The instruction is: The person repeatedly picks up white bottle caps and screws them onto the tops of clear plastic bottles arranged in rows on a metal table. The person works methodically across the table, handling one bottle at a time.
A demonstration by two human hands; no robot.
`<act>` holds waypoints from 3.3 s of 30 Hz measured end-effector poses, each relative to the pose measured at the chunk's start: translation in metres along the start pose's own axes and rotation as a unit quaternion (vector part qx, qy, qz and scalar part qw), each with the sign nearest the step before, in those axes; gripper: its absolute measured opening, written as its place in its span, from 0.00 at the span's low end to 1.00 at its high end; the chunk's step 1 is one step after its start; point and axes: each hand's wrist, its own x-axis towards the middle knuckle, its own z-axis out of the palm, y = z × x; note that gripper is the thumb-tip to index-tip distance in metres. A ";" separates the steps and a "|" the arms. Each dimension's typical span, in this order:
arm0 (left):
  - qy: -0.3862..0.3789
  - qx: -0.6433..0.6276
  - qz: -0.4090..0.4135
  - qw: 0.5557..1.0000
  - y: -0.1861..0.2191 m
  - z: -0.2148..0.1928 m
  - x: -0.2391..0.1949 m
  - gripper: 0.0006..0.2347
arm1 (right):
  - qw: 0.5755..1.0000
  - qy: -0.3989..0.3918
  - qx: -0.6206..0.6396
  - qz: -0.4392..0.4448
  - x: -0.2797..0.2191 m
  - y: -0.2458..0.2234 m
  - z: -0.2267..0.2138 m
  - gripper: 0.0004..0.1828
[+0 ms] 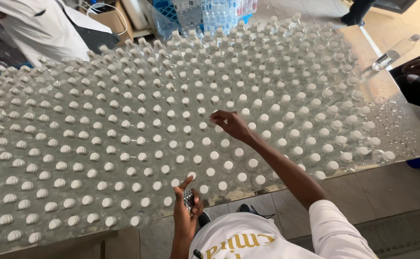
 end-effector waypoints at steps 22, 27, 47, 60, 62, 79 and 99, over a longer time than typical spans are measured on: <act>-0.022 -0.007 -0.034 0.999 -0.015 -0.004 0.008 0.33 | 0.985 -0.135 -0.089 0.059 -0.011 0.006 -0.021 0.28; -0.029 0.007 -0.026 0.999 -0.008 0.003 0.007 0.32 | 0.971 -0.169 -0.168 -0.005 -0.010 0.021 -0.014 0.22; -0.052 0.088 -0.048 0.994 -0.018 0.026 0.012 0.29 | 0.928 -0.336 0.140 -0.086 -0.093 -0.145 0.017 0.09; -0.062 0.047 -0.074 0.994 -0.027 0.031 0.021 0.23 | 0.941 -0.283 0.169 -0.069 -0.084 -0.130 -0.011 0.14; -0.069 0.036 -0.065 0.995 -0.024 0.033 0.018 0.26 | 0.964 -0.222 0.138 -0.056 -0.069 -0.096 -0.003 0.12; -0.045 0.013 -0.033 0.998 -0.019 0.010 0.006 0.33 | 0.984 -0.170 -0.043 -0.025 -0.024 -0.036 0.018 0.10; -0.053 0.017 -0.040 0.998 -0.009 0.024 0.017 0.33 | 0.983 -0.159 -0.016 -0.094 -0.073 -0.098 0.019 0.16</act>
